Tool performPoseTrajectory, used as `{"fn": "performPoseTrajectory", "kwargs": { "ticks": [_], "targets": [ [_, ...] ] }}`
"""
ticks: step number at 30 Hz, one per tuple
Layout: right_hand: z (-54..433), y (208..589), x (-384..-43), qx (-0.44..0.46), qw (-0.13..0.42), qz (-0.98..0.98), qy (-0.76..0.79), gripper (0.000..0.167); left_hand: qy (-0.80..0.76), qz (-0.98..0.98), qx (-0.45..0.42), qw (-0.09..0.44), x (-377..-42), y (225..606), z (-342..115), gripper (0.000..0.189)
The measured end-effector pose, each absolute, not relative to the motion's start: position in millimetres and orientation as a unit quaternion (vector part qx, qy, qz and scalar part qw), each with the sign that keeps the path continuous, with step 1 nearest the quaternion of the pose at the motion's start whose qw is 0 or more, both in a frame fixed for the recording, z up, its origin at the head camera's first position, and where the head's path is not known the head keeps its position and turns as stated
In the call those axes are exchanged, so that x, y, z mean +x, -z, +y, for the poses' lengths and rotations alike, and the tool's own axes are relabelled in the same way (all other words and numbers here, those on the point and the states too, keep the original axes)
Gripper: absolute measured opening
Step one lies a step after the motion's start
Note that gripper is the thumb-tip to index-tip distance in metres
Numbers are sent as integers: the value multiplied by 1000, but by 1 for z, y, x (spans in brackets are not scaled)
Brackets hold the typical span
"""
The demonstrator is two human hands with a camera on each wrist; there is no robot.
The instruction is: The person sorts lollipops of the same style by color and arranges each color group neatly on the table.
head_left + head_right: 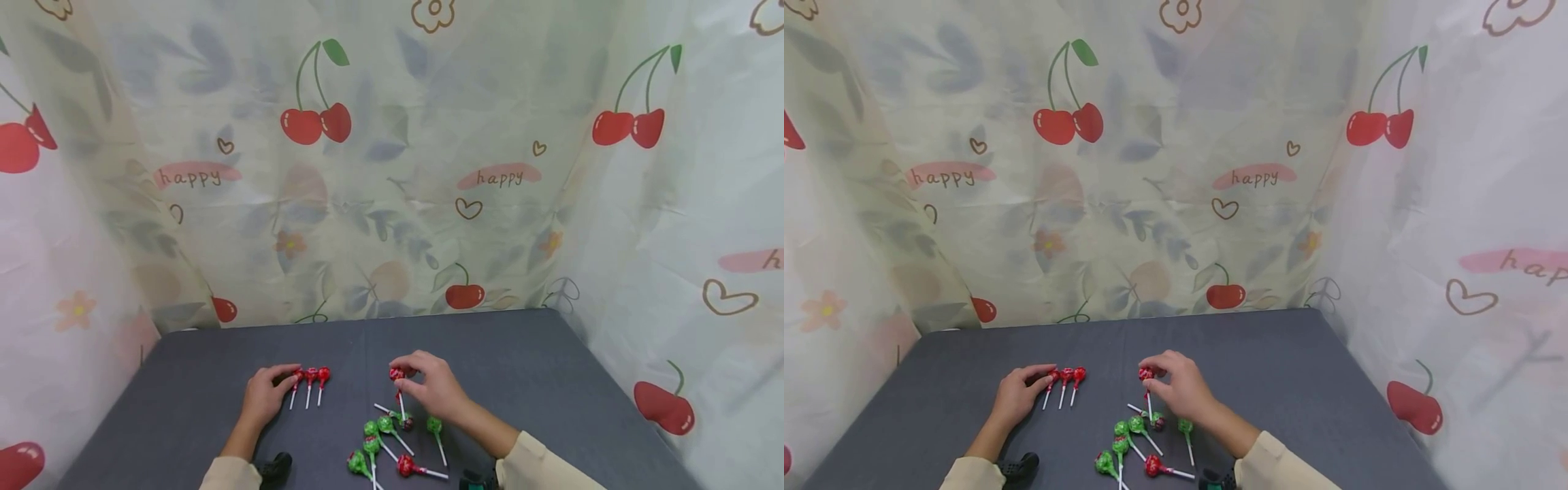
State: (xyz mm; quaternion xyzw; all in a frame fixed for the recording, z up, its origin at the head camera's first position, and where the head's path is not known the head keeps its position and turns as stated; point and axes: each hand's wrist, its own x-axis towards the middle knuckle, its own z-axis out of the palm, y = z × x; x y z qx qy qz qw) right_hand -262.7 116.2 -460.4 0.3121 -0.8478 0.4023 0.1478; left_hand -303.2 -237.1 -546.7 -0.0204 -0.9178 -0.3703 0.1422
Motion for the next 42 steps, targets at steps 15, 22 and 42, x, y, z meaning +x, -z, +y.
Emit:
{"fn": "performPoseTrajectory", "kwargs": {
  "ticks": [15,22,42],
  "targets": [
    [104,470,-310,225,95,-863,-443,23,369,-919,-14,135,-303,547,-236,27],
    [98,484,-328,195,67,-870,-448,22,371,-918,-14,139,-302,546,-235,27],
    [57,515,-346,185,20,-883,-432,17,368,-919,-19,143,-304,546,-237,26]
  ]
}}
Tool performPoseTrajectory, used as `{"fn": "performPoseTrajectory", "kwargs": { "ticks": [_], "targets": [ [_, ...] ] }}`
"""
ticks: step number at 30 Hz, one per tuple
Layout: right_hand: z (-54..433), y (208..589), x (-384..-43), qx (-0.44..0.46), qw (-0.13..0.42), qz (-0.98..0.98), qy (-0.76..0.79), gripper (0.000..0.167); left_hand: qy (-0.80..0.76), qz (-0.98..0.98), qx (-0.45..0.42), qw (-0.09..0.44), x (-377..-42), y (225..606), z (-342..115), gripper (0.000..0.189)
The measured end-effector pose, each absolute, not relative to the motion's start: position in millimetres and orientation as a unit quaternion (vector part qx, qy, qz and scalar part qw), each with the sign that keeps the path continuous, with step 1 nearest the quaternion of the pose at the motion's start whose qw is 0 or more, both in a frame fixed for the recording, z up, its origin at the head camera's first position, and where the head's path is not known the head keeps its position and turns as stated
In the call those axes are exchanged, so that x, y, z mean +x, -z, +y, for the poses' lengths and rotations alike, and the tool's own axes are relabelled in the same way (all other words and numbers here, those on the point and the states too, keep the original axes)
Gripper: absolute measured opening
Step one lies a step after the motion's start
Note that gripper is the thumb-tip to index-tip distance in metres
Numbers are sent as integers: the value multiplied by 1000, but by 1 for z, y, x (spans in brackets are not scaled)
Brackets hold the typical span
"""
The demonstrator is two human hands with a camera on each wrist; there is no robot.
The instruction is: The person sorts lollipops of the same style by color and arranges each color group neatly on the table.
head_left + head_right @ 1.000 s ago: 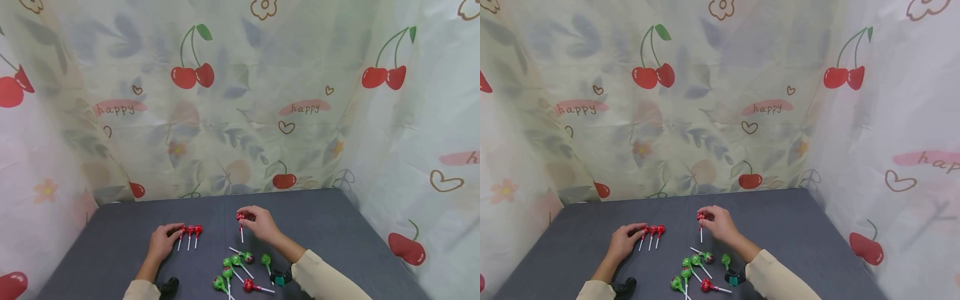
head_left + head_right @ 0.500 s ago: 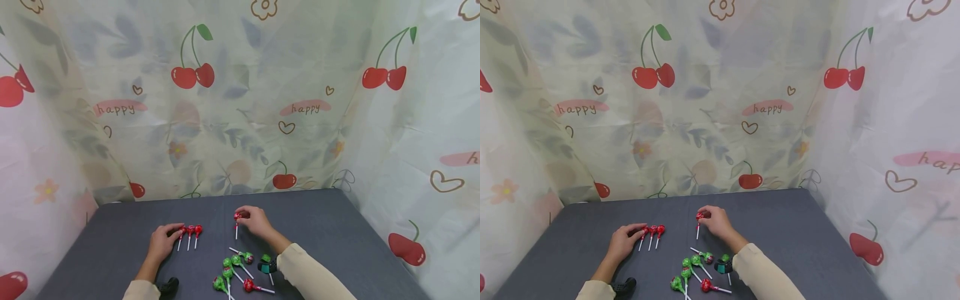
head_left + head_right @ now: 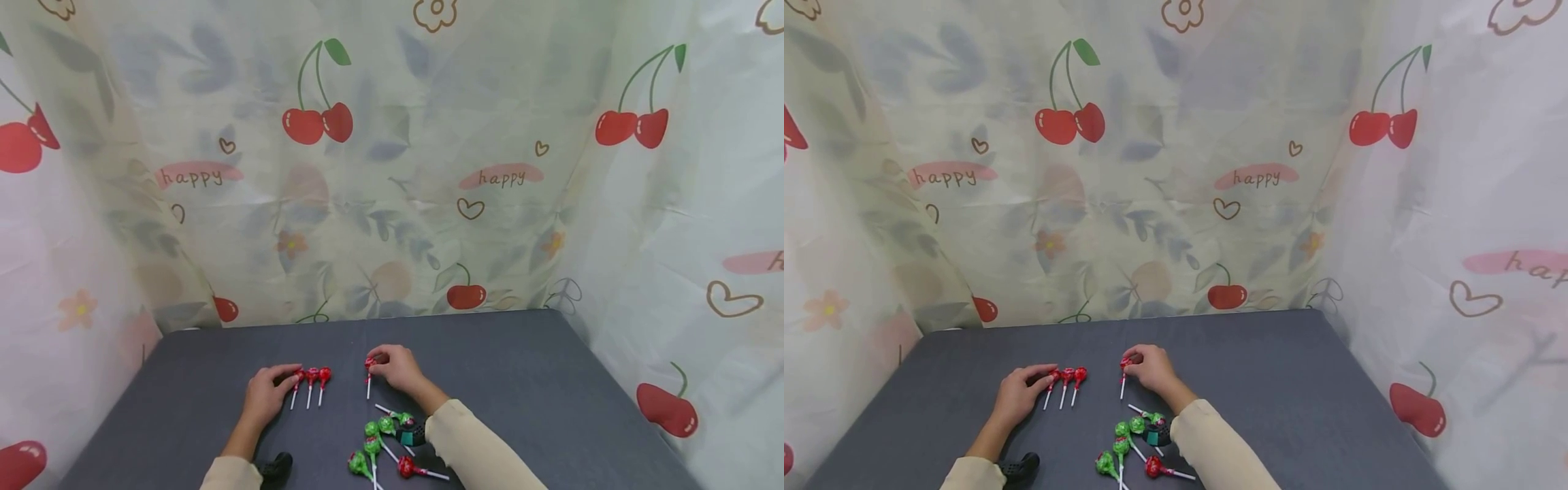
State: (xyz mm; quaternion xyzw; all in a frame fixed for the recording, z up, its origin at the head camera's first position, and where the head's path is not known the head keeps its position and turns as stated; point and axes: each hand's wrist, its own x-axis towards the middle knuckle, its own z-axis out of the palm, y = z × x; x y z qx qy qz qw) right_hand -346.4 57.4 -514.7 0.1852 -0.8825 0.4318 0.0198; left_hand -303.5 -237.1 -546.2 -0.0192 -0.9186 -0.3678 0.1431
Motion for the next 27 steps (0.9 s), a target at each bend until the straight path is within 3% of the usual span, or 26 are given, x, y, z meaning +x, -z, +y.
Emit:
{"fn": "performPoseTrajectory", "kwargs": {
  "ticks": [27],
  "targets": [
    [1,521,-335,168,11,-893,-418,17,372,-918,-15,136,-303,545,-237,27]
  ]
}}
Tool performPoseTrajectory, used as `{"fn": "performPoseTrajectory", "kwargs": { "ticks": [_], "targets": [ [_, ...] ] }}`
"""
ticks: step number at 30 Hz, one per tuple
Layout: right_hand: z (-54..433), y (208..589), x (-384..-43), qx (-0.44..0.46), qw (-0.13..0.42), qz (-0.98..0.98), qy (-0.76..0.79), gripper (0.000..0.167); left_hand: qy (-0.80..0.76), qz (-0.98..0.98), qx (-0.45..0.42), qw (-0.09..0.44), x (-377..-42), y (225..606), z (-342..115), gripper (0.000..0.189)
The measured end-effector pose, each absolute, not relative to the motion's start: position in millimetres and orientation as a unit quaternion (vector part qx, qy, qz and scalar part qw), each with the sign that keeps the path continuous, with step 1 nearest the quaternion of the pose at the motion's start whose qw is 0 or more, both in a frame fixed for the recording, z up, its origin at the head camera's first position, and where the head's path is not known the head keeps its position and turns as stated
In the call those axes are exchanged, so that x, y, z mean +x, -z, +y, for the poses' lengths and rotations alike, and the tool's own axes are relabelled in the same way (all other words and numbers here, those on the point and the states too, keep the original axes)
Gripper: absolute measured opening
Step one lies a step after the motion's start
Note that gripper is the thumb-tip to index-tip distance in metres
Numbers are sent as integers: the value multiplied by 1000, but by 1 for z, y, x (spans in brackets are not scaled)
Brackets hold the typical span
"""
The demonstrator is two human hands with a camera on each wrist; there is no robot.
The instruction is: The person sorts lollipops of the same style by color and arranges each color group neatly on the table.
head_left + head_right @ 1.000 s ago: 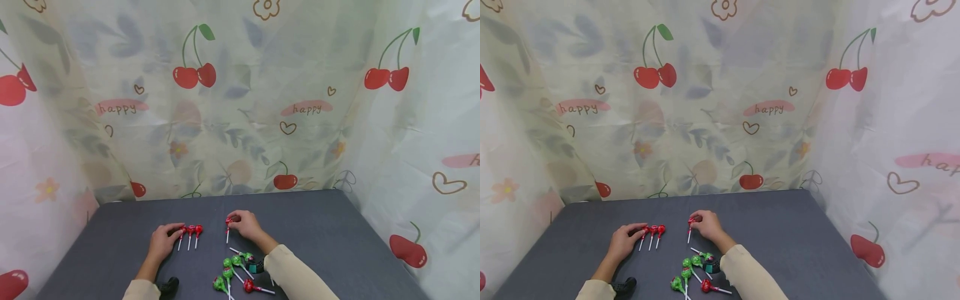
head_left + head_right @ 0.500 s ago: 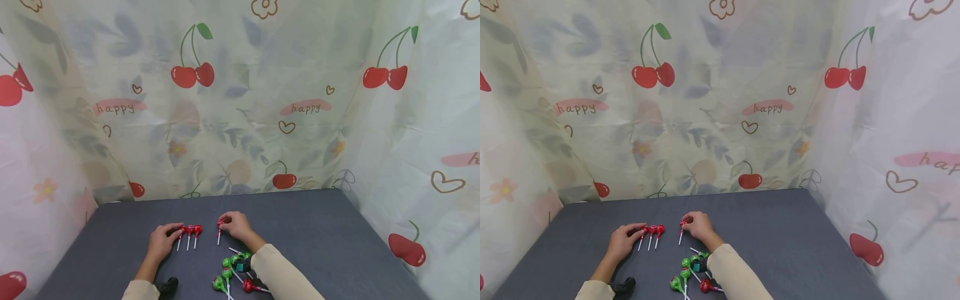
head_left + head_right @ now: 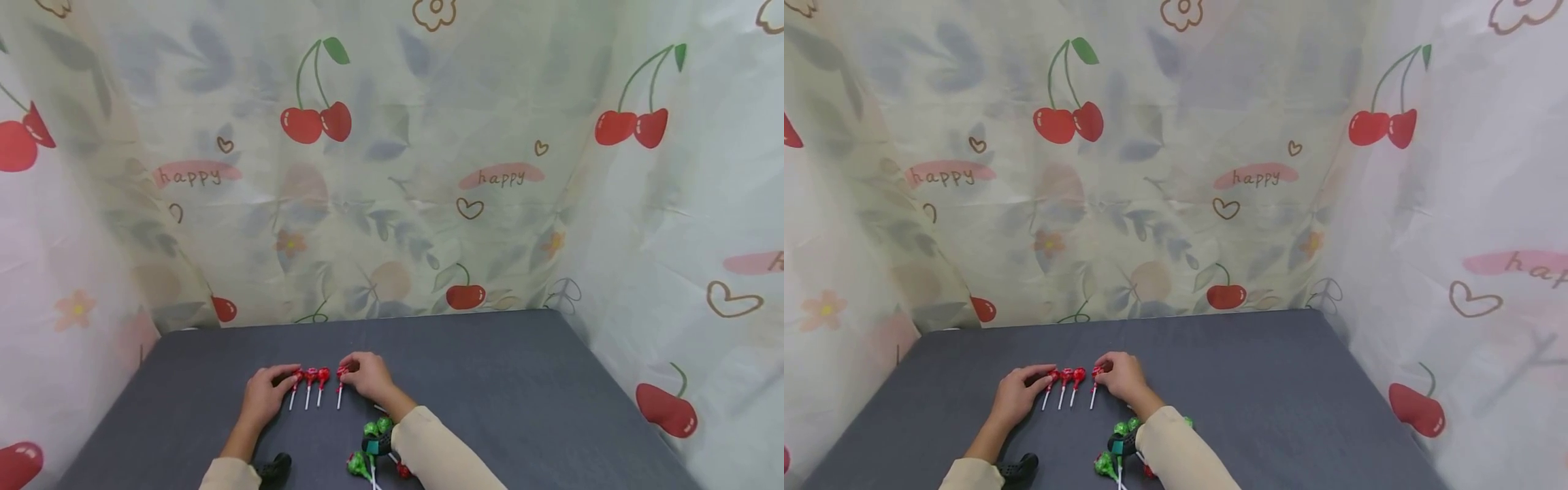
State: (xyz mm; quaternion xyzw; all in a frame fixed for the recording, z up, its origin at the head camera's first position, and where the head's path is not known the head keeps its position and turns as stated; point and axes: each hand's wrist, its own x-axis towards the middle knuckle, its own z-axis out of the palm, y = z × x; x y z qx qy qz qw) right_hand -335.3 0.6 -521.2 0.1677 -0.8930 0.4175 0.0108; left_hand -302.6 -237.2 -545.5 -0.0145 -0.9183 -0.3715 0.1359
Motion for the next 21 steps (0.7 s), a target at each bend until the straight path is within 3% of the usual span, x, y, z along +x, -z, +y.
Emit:
{"fn": "performPoseTrajectory", "kwargs": {
  "ticks": [21],
  "targets": [
    [-10,527,-329,135,27,-890,-436,12,371,-917,-25,145,-301,543,-236,27]
  ]
}}
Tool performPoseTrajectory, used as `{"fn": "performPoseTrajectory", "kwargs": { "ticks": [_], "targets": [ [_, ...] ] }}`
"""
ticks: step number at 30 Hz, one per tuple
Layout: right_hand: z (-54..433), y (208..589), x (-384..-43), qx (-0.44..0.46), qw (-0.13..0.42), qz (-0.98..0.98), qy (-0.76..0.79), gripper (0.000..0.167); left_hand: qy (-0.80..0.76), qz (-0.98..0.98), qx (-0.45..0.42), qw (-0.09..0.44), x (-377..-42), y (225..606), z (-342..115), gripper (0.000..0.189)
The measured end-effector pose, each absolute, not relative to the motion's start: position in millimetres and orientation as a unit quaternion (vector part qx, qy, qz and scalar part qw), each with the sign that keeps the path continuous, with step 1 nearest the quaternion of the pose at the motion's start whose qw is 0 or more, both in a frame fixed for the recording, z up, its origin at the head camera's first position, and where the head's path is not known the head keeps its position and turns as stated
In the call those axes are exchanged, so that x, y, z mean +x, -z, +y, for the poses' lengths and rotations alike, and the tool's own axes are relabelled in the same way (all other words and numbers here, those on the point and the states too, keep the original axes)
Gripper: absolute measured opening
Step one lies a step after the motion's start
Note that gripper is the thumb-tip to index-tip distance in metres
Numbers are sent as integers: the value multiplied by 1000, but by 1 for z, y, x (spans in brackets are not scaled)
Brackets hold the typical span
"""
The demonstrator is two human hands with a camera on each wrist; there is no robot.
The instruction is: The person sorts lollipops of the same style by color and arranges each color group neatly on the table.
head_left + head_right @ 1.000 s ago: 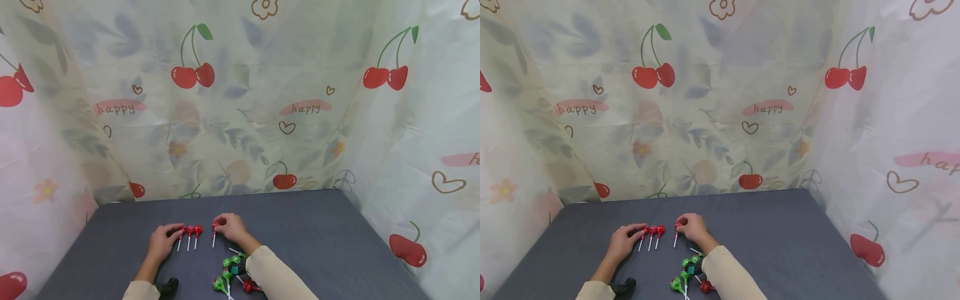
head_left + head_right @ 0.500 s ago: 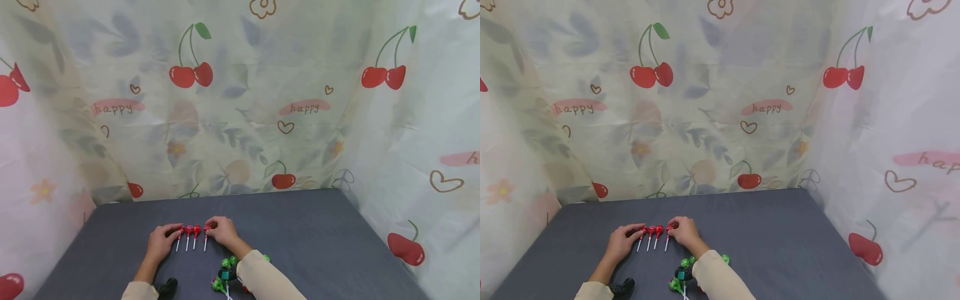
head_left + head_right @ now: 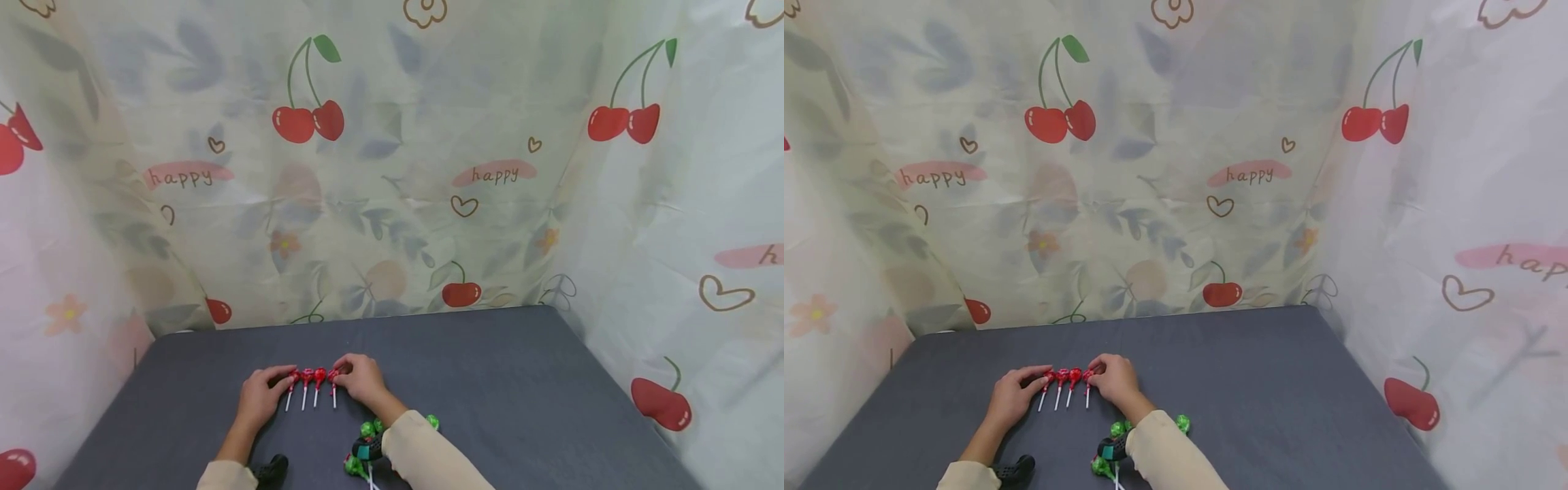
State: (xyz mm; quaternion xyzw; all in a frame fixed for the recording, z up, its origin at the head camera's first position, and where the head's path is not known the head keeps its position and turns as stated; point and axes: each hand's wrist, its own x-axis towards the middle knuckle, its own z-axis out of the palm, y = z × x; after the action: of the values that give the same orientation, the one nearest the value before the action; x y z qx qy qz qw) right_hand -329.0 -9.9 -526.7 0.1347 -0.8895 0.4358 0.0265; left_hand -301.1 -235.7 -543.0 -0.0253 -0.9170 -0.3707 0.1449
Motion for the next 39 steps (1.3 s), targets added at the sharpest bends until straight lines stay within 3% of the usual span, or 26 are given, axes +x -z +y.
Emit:
{"fn": "performPoseTrajectory", "kwargs": {
  "ticks": [11,39],
  "targets": [
    [-16,528,-328,113,60,-892,-434,13,373,-916,-23,143,-301,544,-236,27],
    [-16,529,-328,97,58,-890,-442,13,372,-917,-13,141,-302,544,-234,27]
  ]
}}
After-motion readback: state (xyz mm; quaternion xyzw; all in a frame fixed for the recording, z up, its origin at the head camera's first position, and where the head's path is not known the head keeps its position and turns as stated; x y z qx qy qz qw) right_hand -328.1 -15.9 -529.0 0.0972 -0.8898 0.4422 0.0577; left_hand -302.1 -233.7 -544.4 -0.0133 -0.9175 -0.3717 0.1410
